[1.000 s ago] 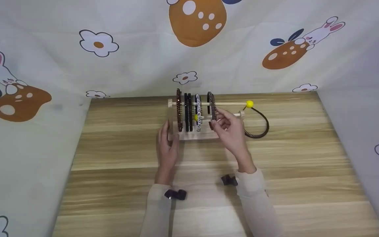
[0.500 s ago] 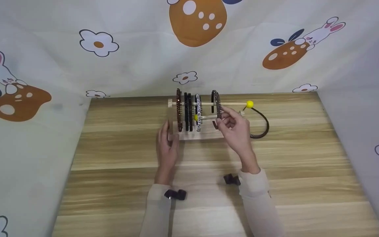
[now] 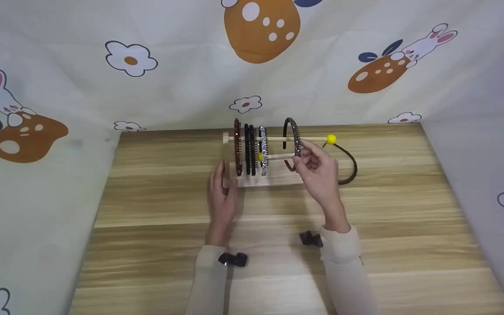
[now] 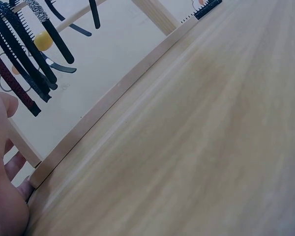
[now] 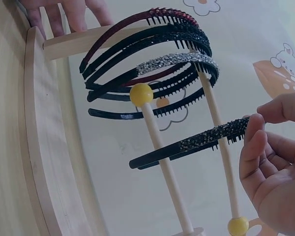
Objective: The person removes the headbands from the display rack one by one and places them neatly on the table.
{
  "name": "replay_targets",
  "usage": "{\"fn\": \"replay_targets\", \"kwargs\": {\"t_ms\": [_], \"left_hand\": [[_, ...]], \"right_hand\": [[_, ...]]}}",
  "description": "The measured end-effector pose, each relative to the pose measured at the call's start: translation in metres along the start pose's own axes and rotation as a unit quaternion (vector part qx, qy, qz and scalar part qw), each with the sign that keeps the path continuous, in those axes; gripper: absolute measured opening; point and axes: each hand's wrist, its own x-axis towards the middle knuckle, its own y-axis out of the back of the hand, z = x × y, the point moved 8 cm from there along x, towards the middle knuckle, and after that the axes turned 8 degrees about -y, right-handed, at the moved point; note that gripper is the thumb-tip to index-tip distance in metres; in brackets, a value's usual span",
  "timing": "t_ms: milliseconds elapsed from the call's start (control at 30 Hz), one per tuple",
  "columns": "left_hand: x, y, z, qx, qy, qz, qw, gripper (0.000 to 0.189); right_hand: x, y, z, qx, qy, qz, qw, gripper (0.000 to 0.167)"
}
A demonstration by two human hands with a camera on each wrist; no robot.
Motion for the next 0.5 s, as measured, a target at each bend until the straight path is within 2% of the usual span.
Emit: {"fn": "replay_targets", "kwargs": {"t_ms": [500], "left_hand": [[0.0, 0.0, -0.002, 0.0, 0.011, -0.003, 0.9999, 0.067]], "right_hand": [[-0.003, 0.011, -0.008, 0.023, 0.011, 0.012, 0.9996, 0.041]]}}
